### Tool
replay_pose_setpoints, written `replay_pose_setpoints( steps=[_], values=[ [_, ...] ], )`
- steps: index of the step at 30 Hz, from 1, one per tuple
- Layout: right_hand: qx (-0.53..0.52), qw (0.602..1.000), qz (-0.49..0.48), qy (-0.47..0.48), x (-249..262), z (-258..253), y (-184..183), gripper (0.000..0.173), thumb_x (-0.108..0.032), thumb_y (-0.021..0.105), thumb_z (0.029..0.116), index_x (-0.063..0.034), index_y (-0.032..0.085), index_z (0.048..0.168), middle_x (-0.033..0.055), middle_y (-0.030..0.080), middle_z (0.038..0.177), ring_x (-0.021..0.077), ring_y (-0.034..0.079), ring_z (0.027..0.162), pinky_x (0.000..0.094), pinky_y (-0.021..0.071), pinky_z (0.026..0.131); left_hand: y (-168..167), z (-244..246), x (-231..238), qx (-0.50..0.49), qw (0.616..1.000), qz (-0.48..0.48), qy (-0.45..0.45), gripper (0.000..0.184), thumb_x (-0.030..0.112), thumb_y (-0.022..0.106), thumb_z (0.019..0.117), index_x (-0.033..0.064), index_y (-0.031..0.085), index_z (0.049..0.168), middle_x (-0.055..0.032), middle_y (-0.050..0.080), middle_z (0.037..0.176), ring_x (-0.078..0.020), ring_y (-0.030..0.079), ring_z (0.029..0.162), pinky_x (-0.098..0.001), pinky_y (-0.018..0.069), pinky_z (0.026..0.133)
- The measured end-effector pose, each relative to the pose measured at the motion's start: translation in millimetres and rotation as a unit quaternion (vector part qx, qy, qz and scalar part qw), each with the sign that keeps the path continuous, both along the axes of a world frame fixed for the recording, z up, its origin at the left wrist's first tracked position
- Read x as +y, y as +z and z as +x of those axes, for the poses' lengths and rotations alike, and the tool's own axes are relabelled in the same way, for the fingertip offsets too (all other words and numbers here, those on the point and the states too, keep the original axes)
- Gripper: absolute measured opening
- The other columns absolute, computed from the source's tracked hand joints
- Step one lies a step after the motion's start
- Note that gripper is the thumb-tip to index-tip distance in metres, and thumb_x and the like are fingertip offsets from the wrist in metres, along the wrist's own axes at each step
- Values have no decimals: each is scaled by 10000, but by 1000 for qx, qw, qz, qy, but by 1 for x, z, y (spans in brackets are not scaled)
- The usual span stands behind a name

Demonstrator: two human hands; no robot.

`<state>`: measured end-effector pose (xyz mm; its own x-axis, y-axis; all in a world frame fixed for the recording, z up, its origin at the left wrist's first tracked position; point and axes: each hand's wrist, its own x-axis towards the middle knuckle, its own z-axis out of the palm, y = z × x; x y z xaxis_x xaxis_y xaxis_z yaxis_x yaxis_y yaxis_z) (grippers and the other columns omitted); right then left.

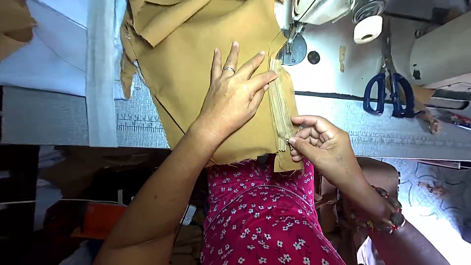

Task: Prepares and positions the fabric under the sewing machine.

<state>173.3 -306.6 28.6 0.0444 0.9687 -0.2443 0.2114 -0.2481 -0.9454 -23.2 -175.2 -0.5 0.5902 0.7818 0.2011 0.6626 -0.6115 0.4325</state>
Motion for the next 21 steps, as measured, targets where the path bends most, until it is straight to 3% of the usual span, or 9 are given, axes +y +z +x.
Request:
replay_pose_setpoints(
  steps=[21],
  values=[
    [-16, 1000, -15, 18, 6, 0, 5, 540, 49, 658, 914, -113, 530, 1414, 19, 661, 806, 71, 663, 594, 215, 592, 546, 1, 0, 2, 3, 1000, 2, -1, 399, 306, 390, 1098, 275, 660, 1390, -123, 499, 1556, -517, 312, 1484, -765, 92, 1163]
  ],
)
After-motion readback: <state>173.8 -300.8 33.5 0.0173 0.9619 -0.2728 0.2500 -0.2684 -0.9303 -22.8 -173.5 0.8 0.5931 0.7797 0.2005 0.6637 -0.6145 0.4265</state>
